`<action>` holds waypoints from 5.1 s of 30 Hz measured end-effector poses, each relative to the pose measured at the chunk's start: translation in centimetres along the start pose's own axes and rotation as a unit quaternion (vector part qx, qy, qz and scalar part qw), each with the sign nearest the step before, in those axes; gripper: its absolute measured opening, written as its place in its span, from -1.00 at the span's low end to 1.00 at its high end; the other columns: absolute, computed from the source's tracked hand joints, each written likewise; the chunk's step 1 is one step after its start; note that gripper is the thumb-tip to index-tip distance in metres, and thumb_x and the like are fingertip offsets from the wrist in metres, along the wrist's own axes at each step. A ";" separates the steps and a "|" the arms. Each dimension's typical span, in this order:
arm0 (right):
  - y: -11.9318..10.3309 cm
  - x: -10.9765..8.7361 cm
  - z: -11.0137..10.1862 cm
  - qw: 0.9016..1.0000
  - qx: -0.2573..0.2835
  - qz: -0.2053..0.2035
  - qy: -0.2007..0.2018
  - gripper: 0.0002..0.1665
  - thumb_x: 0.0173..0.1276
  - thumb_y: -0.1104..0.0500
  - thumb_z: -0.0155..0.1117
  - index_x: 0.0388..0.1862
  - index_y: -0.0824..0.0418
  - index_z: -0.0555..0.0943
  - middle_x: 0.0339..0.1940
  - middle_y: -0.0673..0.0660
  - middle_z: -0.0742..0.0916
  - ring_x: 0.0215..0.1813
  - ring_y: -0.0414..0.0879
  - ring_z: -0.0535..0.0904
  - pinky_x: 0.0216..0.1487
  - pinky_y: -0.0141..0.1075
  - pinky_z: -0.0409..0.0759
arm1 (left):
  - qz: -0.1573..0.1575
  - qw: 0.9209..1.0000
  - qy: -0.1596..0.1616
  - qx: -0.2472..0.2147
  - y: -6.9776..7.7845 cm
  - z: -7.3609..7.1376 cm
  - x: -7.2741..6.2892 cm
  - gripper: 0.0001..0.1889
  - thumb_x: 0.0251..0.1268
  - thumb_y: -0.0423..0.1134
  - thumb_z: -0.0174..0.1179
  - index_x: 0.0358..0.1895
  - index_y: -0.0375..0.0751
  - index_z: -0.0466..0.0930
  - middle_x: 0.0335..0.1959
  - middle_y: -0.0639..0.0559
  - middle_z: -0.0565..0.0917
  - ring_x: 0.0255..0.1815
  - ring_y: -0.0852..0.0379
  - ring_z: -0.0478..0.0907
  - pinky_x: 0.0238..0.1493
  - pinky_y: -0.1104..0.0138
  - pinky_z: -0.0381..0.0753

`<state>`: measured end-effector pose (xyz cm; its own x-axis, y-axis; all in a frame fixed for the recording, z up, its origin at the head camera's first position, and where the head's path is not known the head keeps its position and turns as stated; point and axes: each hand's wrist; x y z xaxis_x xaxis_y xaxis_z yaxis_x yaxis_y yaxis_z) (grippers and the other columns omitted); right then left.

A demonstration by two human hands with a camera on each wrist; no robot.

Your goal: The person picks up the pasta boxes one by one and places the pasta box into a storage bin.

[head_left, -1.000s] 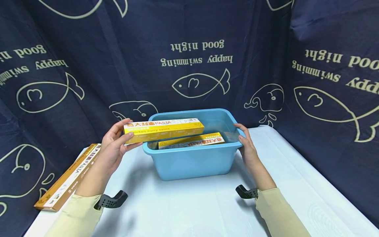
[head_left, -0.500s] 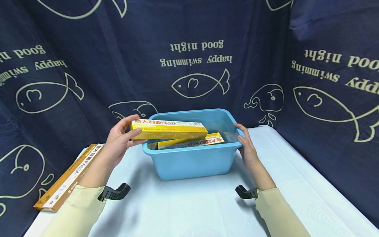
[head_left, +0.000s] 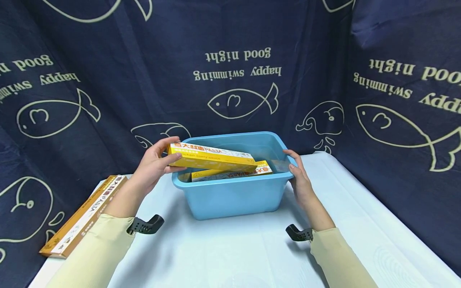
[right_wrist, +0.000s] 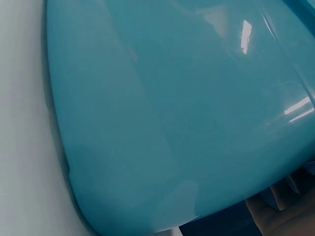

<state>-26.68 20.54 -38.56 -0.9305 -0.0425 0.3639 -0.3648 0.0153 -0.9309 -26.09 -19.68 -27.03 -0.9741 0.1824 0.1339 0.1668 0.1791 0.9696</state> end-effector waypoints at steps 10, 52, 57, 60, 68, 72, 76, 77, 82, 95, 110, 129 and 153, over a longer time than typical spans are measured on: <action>0.0 0.0 0.0 1.000 -0.002 -0.002 0.001 -0.31 0.42 -0.04 -0.24 0.53 -0.05 0.14 0.64 0.12 0.07 0.61 0.23 -0.04 0.51 0.42 -0.19 | -0.010 0.999 -0.014 0.036 0.0 0.7 1.3 -0.34 0.43 -0.36 0.14 0.54 -0.09 0.14 0.48 -0.16 0.15 0.36 -0.23 0.34 0.00 0.17 0.72; -0.1 0.0 0.0 1.000 0.007 0.006 0.003 -0.34 0.43 -0.05 -0.22 0.51 -0.07 0.15 0.64 0.12 0.06 0.62 0.25 -0.06 0.52 0.41 -0.21 | 0.058 0.950 -0.028 0.304 -1.8 0.9 5.7 -0.22 0.24 -0.03 0.39 0.49 -0.09 0.27 0.27 -0.13 0.49 0.19 -0.09 0.43 0.21 0.08 0.51; -0.1 -0.1 0.0 1.000 0.011 0.005 -0.002 -0.34 0.44 -0.06 -0.22 0.52 -0.05 0.15 0.64 0.12 0.05 0.62 0.24 -0.08 0.52 0.41 -0.21 | 0.049 0.950 -0.029 0.306 -2.3 0.8 6.1 -0.20 0.24 -0.05 0.39 0.50 -0.13 0.25 0.31 -0.15 0.47 0.21 -0.10 0.43 0.27 0.05 0.50; -0.1 0.0 0.1 1.000 0.011 0.004 -0.004 -0.33 0.44 -0.06 -0.22 0.52 -0.04 0.14 0.64 0.12 0.05 0.63 0.24 -0.08 0.52 0.41 -0.21 | 0.038 0.954 -0.032 0.297 -2.4 0.8 6.1 -0.20 0.25 -0.07 0.39 0.51 -0.13 0.23 0.32 -0.16 0.46 0.22 -0.10 0.42 0.28 0.06 0.50; -0.2 0.0 0.1 1.000 0.005 0.003 -0.003 -0.34 0.45 -0.07 -0.23 0.52 -0.07 0.14 0.65 0.11 0.04 0.64 0.25 -0.09 0.51 0.43 -0.21 | 0.021 0.960 -0.034 0.276 -2.9 0.7 6.6 -0.20 0.25 -0.10 0.38 0.52 -0.12 0.21 0.34 -0.17 0.45 0.24 -0.11 0.43 0.31 0.04 0.48; 0.0 0.0 0.0 1.000 0.009 0.000 -0.004 -0.34 0.45 -0.07 -0.23 0.52 -0.05 0.13 0.64 0.11 0.04 0.63 0.24 -0.10 0.51 0.42 -0.20 | 0.019 0.962 -0.040 0.270 -3.1 0.8 7.0 -0.20 0.25 -0.12 0.39 0.52 -0.14 0.21 0.37 -0.19 0.42 0.28 -0.14 0.42 0.35 0.00 0.45; 0.1 0.0 0.0 1.000 0.010 -0.002 -0.005 -0.34 0.45 -0.07 -0.23 0.52 -0.03 0.13 0.64 0.11 0.04 0.64 0.23 -0.11 0.51 0.42 -0.21 | 0.026 0.957 -0.040 0.285 -3.2 0.9 7.3 -0.22 0.23 -0.18 0.40 0.49 -0.18 0.26 0.40 -0.19 0.40 0.35 -0.16 0.37 0.43 -0.05 0.38; 0.1 0.0 0.0 1.000 0.012 -0.002 -0.005 -0.34 0.45 -0.06 -0.23 0.52 -0.03 0.13 0.64 0.11 0.04 0.64 0.24 -0.11 0.50 0.43 -0.22 | 0.030 0.955 -0.039 0.291 -3.2 1.0 7.4 -0.24 0.24 -0.21 0.39 0.48 -0.20 0.27 0.40 -0.19 0.42 0.37 -0.17 0.36 0.44 -0.05 0.35; 0.1 0.1 -0.1 1.000 0.007 0.003 0.002 -0.34 0.43 -0.07 -0.22 0.51 -0.06 0.14 0.64 0.11 0.05 0.63 0.24 -0.09 0.51 0.43 -0.21 | 0.042 0.953 -0.021 0.299 -3.2 1.1 7.6 -0.36 0.34 -0.34 0.25 0.47 -0.23 0.28 0.36 -0.19 0.51 0.46 -0.18 0.32 0.52 -0.07 0.25; -0.1 0.1 0.2 1.000 0.003 0.005 0.001 -0.34 0.43 -0.07 -0.23 0.52 -0.07 0.14 0.64 0.11 0.07 0.62 0.25 -0.06 0.51 0.42 -0.18 | 0.046 0.971 0.001 0.234 -4.0 0.8 7.0 -0.38 0.40 -0.31 0.18 0.50 -0.15 0.27 0.41 -0.11 0.48 0.53 -0.10 0.25 0.51 -0.06 0.28; -0.1 -0.1 0.1 1.000 0.008 0.006 -0.003 -0.33 0.43 -0.06 -0.24 0.52 -0.06 0.12 0.63 0.14 0.06 0.61 0.26 -0.05 0.51 0.42 -0.19 | 0.061 0.991 0.045 0.109 -5.3 1.0 6.0 -0.50 0.47 -0.24 0.12 0.44 -0.06 0.38 0.48 -0.02 0.40 0.57 -0.03 0.19 0.59 -0.05 0.11; -0.2 -0.2 0.0 1.000 0.002 0.012 0.002 -0.33 0.43 -0.05 -0.24 0.52 -0.07 0.13 0.65 0.12 0.05 0.63 0.26 -0.07 0.51 0.43 -0.20 | 0.010 0.995 0.089 -0.042 -7.0 1.1 4.0 -0.53 0.53 -0.30 0.00 0.44 -0.02 0.39 0.55 0.10 0.31 0.62 0.10 0.11 0.63 0.13 0.07; -0.1 -0.1 0.1 1.000 0.001 0.011 0.004 -0.33 0.44 -0.07 -0.25 0.52 -0.07 0.13 0.64 0.11 0.06 0.62 0.25 -0.06 0.51 0.42 -0.20 | 0.015 0.967 0.147 -0.208 -7.6 0.9 0.2 -0.55 0.56 -0.33 -0.19 0.43 -0.15 0.38 0.45 0.11 0.43 0.45 0.16 0.33 0.52 0.10 0.16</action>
<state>-26.55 20.42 -38.48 -0.9386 -0.0349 0.3431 -0.3438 0.0144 -0.9389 -27.38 -20.16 -34.60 -0.9812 -0.1128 0.1567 0.1798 -0.2381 0.9545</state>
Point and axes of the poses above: each hand's wrist, its own x-axis towards the middle knuckle, its own z-axis out of the palm, y = z × x
